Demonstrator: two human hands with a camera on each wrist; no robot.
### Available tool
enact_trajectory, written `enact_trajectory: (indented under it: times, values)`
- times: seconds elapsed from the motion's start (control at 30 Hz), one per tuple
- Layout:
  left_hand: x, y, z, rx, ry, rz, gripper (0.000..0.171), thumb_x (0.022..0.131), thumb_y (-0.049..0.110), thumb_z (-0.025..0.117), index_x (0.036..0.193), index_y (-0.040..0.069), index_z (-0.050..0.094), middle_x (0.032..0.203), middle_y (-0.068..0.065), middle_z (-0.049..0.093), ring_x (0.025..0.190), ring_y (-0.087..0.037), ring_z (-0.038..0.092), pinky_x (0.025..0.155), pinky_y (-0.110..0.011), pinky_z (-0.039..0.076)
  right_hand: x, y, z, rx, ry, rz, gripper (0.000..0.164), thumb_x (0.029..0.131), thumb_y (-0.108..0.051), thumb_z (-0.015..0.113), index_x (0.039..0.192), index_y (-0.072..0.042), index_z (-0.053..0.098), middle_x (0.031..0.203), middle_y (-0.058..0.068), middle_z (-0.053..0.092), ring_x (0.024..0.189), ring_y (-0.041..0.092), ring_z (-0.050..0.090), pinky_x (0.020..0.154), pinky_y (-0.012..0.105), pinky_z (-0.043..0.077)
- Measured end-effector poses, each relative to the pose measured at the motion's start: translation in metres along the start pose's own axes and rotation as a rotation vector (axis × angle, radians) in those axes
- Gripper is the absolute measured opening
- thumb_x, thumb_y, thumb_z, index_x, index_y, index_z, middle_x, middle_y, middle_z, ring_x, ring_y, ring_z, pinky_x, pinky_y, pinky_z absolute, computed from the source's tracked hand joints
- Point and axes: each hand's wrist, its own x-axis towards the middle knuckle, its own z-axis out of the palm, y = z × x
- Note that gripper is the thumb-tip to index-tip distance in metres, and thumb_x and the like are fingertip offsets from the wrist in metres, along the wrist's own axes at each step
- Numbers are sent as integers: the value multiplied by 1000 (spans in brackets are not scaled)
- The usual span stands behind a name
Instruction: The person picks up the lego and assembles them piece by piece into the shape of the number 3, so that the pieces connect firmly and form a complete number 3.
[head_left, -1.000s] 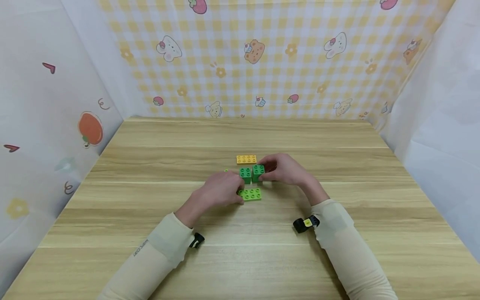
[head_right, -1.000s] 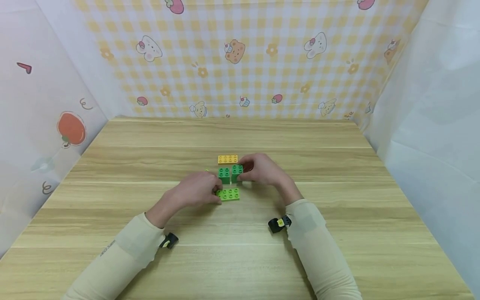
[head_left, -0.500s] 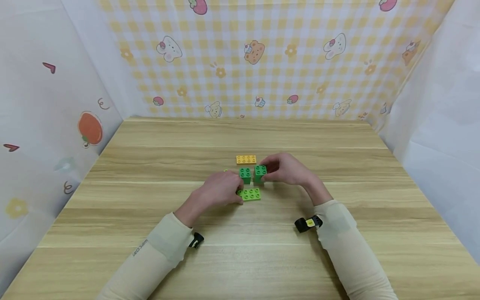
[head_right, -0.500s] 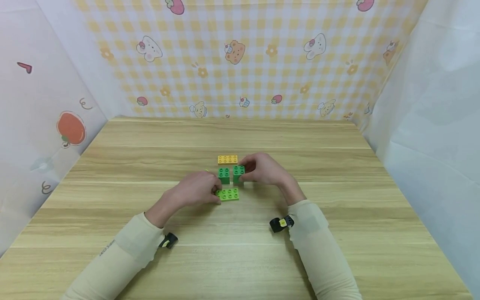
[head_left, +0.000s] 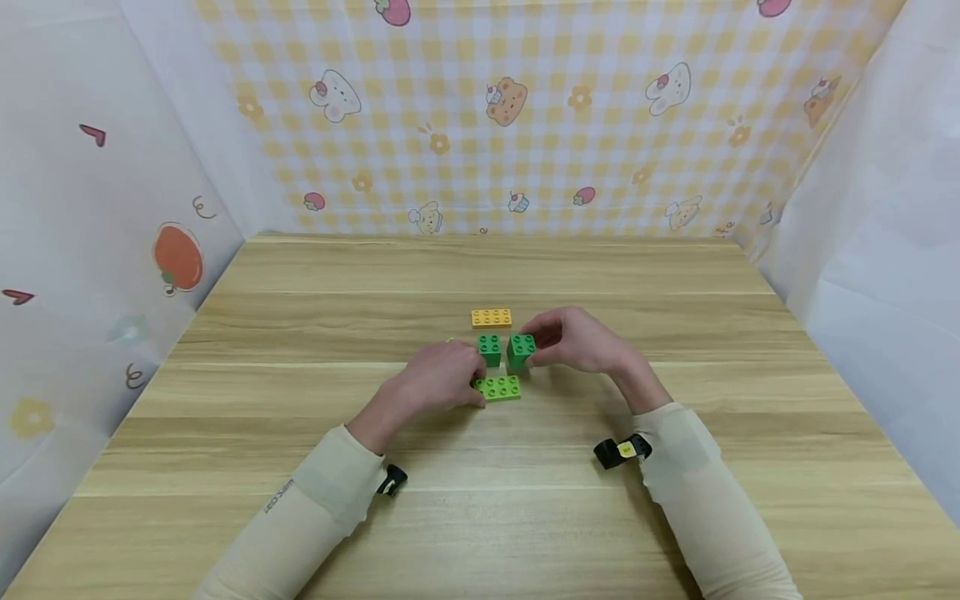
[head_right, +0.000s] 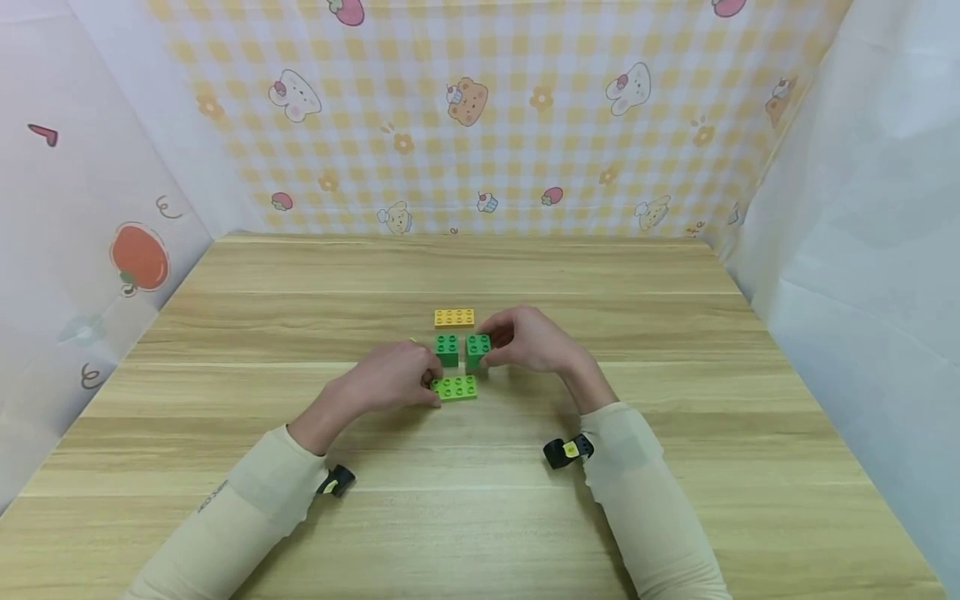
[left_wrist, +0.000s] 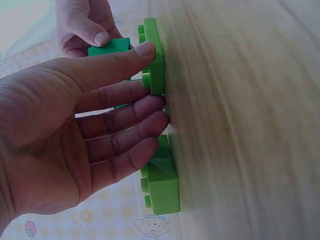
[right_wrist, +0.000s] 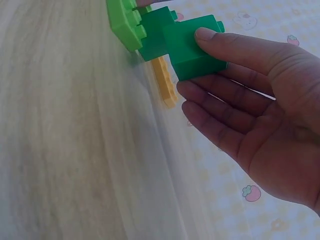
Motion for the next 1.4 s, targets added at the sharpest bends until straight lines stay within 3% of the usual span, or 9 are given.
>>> enact_trajectory:
  times: [0.27,0.97,1.4]
  values:
    - [0,-1,0,0,6,10,26,86,31,90,78,15,70,73,4,58,66,-11,45,59,-27,35,0,0,6,66,-25,-3,38,87,-10,87,123,-3,75,114,11,77,105,21,73,96,39,60]
    - [-2,-1,-1,-10,4,8,27,87,31,89,79,14,70,72,4,54,65,-10,43,59,-27,34,1,-3,12,86,-102,-2,30,84,-7,88,111,-6,76,102,7,75,92,19,67,81,29,58]
    - [-1,-2,0,-10,14,10,26,86,31,89,81,13,72,73,4,58,65,-10,43,61,-27,35,2,-4,15,82,-125,-3,29,83,-6,89,109,-6,75,101,6,75,90,18,67,81,29,58]
